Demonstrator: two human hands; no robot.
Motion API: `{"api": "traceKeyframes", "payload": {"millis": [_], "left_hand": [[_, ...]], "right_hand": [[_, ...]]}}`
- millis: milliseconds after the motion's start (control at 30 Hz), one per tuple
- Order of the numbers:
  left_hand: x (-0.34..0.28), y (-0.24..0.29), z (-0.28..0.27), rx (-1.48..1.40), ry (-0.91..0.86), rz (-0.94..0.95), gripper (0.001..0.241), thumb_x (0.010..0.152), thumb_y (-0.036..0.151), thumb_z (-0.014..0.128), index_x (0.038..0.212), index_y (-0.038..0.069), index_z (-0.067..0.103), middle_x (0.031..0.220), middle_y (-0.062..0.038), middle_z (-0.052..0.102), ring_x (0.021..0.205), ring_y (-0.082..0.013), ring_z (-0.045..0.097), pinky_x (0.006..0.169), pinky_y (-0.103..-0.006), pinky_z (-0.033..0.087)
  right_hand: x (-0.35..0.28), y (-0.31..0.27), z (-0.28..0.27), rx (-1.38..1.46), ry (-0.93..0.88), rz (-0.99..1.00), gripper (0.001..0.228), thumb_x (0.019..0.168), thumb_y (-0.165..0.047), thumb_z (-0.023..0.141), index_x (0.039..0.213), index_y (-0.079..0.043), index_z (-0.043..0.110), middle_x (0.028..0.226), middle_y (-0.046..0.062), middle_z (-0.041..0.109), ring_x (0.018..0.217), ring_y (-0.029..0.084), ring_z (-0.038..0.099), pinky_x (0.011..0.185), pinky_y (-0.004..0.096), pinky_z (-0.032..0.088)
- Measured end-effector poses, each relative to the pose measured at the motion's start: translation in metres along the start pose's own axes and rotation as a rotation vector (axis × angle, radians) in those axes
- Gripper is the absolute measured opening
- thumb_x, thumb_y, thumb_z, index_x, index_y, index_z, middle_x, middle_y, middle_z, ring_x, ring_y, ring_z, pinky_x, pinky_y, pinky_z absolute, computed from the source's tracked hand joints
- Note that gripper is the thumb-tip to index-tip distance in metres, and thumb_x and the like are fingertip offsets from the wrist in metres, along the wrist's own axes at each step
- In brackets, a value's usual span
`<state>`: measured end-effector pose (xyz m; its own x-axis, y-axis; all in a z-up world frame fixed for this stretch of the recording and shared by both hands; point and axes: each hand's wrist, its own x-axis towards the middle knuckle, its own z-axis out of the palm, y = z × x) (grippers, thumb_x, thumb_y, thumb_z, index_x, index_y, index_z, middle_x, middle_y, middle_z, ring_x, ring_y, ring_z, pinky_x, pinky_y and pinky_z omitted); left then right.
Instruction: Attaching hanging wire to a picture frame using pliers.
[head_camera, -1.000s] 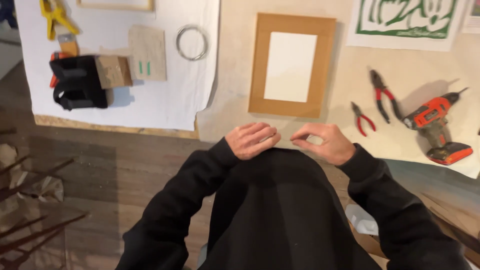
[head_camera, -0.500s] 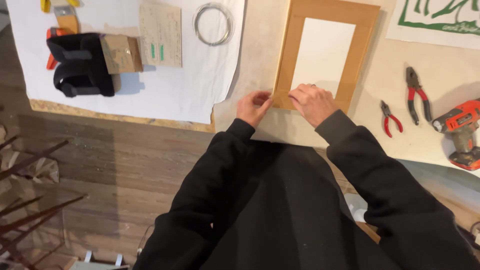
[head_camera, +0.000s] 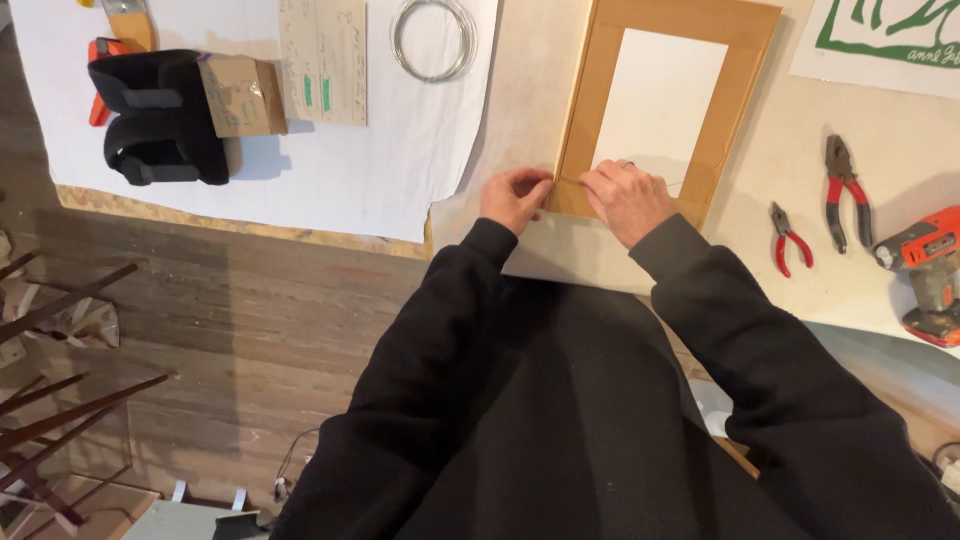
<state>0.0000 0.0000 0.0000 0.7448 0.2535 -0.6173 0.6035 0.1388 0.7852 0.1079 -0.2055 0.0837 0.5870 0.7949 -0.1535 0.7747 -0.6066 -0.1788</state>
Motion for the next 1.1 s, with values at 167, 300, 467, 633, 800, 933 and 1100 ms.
{"api": "traceKeyframes", "payload": {"millis": [167, 300, 467, 633, 800, 933, 1100], "left_hand": [[0.003, 0.012, -0.002, -0.009, -0.025, -0.014, 0.017, 0.092, 0.022, 0.084, 0.107, 0.015, 0.084, 0.086, -0.01, 0.081, 0.062, -0.0178, 0.078, 0.05, -0.0221, 0.069], [0.001, 0.02, -0.006, -0.052, -0.044, -0.045, 0.019, 0.09, 0.017, 0.085, 0.107, 0.008, 0.083, 0.083, -0.015, 0.081, 0.066, -0.0213, 0.08, 0.055, -0.0261, 0.071], [0.003, 0.019, -0.005, -0.047, -0.06, -0.052, 0.017, 0.09, 0.016, 0.085, 0.106, 0.009, 0.083, 0.078, -0.012, 0.08, 0.063, -0.0184, 0.079, 0.057, -0.0246, 0.072], [0.01, 0.014, -0.005, -0.015, -0.053, -0.07, 0.016, 0.09, 0.016, 0.084, 0.105, 0.012, 0.084, 0.079, -0.011, 0.081, 0.062, -0.0173, 0.079, 0.058, -0.0223, 0.071], [0.009, 0.015, -0.003, -0.026, -0.051, -0.085, 0.014, 0.09, 0.014, 0.084, 0.103, 0.012, 0.084, 0.078, -0.01, 0.081, 0.059, -0.0145, 0.078, 0.058, -0.0213, 0.071], [0.009, 0.016, -0.003, -0.045, -0.052, -0.083, 0.015, 0.089, 0.014, 0.086, 0.103, 0.011, 0.084, 0.08, -0.012, 0.081, 0.06, -0.0156, 0.078, 0.059, -0.0217, 0.071], [0.009, 0.02, -0.003, -0.041, -0.032, -0.126, 0.018, 0.089, 0.018, 0.087, 0.105, 0.01, 0.085, 0.084, -0.015, 0.081, 0.062, -0.0173, 0.078, 0.061, -0.0216, 0.071]], "right_hand": [[0.001, -0.002, -0.005, -0.001, 0.018, -0.003, 0.002, 0.108, -0.025, 0.068, 0.11, -0.025, 0.069, 0.097, -0.006, 0.06, 0.089, 0.017, 0.072, 0.062, 0.041, 0.067], [0.0, -0.004, -0.008, -0.029, 0.041, -0.021, 0.003, 0.107, -0.023, 0.07, 0.109, -0.025, 0.069, 0.097, -0.006, 0.06, 0.087, 0.017, 0.072, 0.06, 0.039, 0.067], [-0.001, -0.002, -0.008, -0.059, 0.066, -0.043, 0.003, 0.106, -0.025, 0.071, 0.107, -0.026, 0.068, 0.096, -0.007, 0.059, 0.088, 0.015, 0.071, 0.061, 0.036, 0.067], [0.0, -0.002, -0.009, -0.074, 0.098, -0.048, 0.004, 0.106, -0.025, 0.07, 0.107, -0.027, 0.066, 0.096, -0.008, 0.058, 0.087, 0.014, 0.07, 0.059, 0.034, 0.065], [0.001, -0.002, -0.008, -0.065, 0.104, -0.061, 0.007, 0.105, -0.023, 0.072, 0.104, -0.026, 0.067, 0.094, -0.009, 0.057, 0.084, 0.013, 0.07, 0.057, 0.032, 0.064], [-0.001, -0.001, -0.006, -0.087, 0.114, -0.065, 0.008, 0.104, -0.024, 0.072, 0.104, -0.027, 0.065, 0.094, -0.009, 0.057, 0.085, 0.012, 0.07, 0.058, 0.031, 0.064], [0.002, -0.004, -0.014, -0.096, 0.132, -0.074, 0.009, 0.103, -0.025, 0.074, 0.101, -0.028, 0.065, 0.093, -0.01, 0.057, 0.083, 0.01, 0.07, 0.058, 0.028, 0.063]]}}
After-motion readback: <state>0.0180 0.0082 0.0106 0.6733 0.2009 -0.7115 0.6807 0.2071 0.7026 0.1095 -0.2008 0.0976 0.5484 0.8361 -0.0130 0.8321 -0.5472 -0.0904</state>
